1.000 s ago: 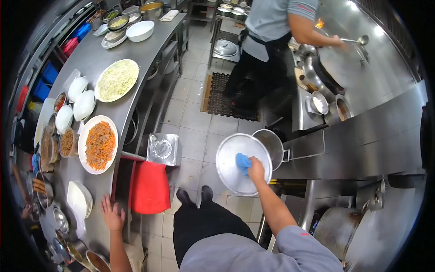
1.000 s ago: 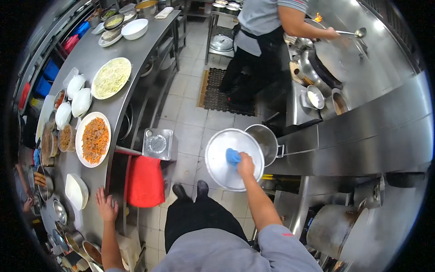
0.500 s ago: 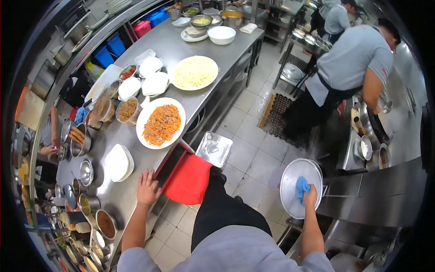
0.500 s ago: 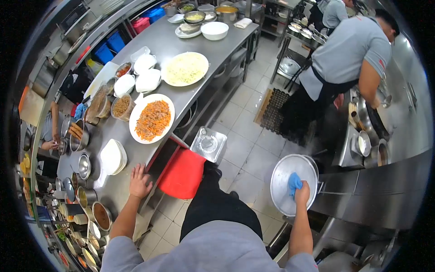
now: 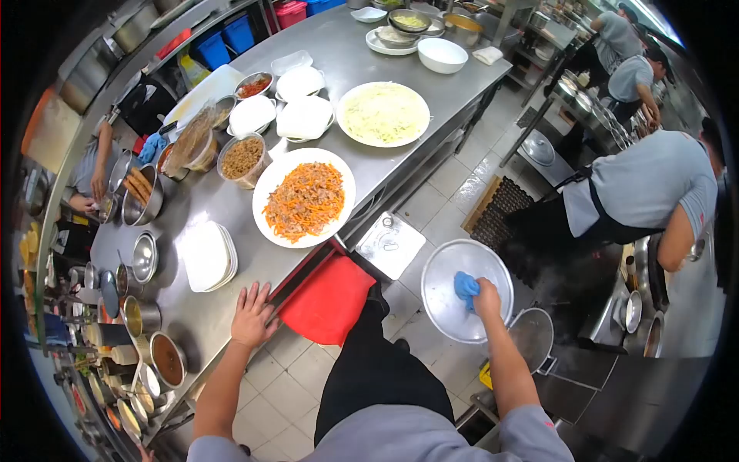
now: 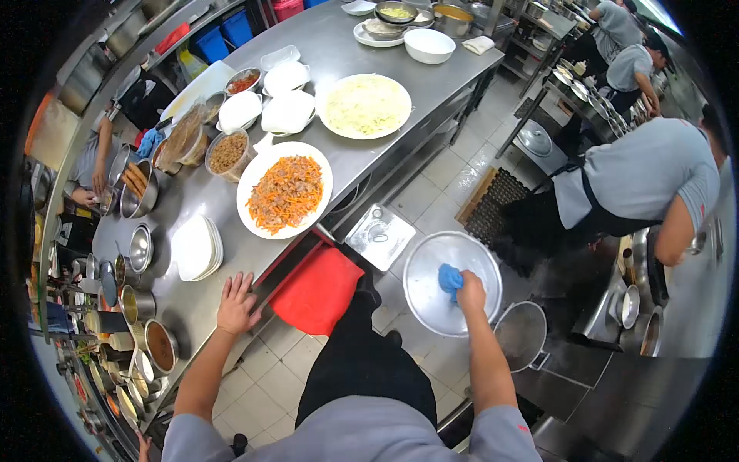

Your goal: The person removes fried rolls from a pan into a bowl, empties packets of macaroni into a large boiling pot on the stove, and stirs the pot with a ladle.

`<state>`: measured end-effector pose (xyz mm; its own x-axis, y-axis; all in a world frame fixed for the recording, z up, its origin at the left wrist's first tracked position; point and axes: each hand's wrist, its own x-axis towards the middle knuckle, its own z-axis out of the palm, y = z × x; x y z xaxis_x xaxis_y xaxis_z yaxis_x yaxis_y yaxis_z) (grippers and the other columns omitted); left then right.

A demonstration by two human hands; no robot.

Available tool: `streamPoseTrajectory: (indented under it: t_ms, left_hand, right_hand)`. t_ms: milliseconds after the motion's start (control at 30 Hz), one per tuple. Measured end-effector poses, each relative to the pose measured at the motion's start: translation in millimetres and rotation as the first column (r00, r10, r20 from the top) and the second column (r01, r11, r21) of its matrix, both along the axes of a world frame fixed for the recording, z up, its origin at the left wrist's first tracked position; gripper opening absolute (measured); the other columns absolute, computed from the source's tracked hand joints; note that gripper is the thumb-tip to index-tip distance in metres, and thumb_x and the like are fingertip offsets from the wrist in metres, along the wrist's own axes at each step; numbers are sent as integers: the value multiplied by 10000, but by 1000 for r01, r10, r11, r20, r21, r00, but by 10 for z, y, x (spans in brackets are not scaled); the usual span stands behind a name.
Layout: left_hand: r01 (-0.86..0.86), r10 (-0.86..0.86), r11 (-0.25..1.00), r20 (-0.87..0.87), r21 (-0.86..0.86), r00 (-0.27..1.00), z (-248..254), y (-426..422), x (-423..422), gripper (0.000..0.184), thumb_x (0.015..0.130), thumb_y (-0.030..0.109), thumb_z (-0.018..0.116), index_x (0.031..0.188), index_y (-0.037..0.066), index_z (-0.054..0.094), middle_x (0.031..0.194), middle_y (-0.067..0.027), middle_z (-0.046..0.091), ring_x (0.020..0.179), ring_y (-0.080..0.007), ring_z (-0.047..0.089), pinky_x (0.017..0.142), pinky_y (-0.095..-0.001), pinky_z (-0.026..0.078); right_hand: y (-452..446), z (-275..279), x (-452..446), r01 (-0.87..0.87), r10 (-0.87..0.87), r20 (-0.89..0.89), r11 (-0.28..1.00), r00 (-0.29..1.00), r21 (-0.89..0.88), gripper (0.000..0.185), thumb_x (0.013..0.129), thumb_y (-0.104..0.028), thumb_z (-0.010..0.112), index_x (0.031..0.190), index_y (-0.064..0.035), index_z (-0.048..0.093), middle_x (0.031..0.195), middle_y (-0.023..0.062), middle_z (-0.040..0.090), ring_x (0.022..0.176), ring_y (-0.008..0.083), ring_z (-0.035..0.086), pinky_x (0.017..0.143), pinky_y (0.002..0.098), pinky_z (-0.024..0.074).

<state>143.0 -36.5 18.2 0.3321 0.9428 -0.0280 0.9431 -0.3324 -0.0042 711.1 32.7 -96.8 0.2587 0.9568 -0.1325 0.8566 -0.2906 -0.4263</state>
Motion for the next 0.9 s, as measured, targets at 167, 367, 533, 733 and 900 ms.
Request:
streamPoseTrajectory:
  t_ms: [167, 367, 533, 733, 900]
  left_hand:
    - [3, -3, 1000, 0, -25, 1000, -85, 39, -33, 289, 679, 307, 679, 896, 121, 634, 1403, -93, 359, 1316, -338, 282, 1074, -528, 203]
    - [-17, 15, 999, -71, -34, 997, -169, 78, -56, 312, 629, 314, 705, 877, 136, 644, 1358, -93, 413, 1300, -343, 306, 1065, -538, 215]
    - [-40, 36, 998, -67, -49, 997, -215, 92, -36, 311, 606, 307, 717, 859, 139, 648, 1314, -96, 451, 1281, -350, 332, 1058, -539, 228]
    - [-24, 19, 998, -84, -56, 996, -304, 76, -77, 328, 594, 319, 722, 868, 154, 651, 1294, -113, 448, 1272, -380, 331, 1045, -562, 232]
    - [-12, 7, 999, -99, -47, 995, -333, 75, -96, 330, 596, 321, 729, 870, 158, 642, 1292, -113, 439, 1270, -387, 331, 1041, -574, 229]
  right_hand:
    - [633, -749, -546, -223, 223, 18, 975, 975, 17, 256, 727, -21, 528, 960, -111, 586, 960, 114, 604, 936, 326, 554, 783, 432, 468]
    - [1288, -1652, -1256, -268, 270, 12, 960, 963, -77, 284, 723, -6, 542, 990, -95, 582, 1004, 113, 601, 951, 319, 556, 802, 431, 476]
    - [1717, -2243, -1648, -304, 306, 33, 951, 952, -48, 300, 726, 16, 526, 1000, -95, 572, 1012, 105, 597, 963, 313, 553, 791, 434, 483]
    - [1951, -2816, -1927, -282, 283, 14, 959, 959, -30, 250, 720, 21, 523, 943, -75, 581, 984, 133, 603, 909, 348, 574, 767, 443, 486]
    - [1969, -2926, -1929, -191, 190, -93, 982, 977, -1, 258, 679, 34, 542, 925, -36, 572, 903, 188, 615, 864, 395, 579, 757, 457, 460]
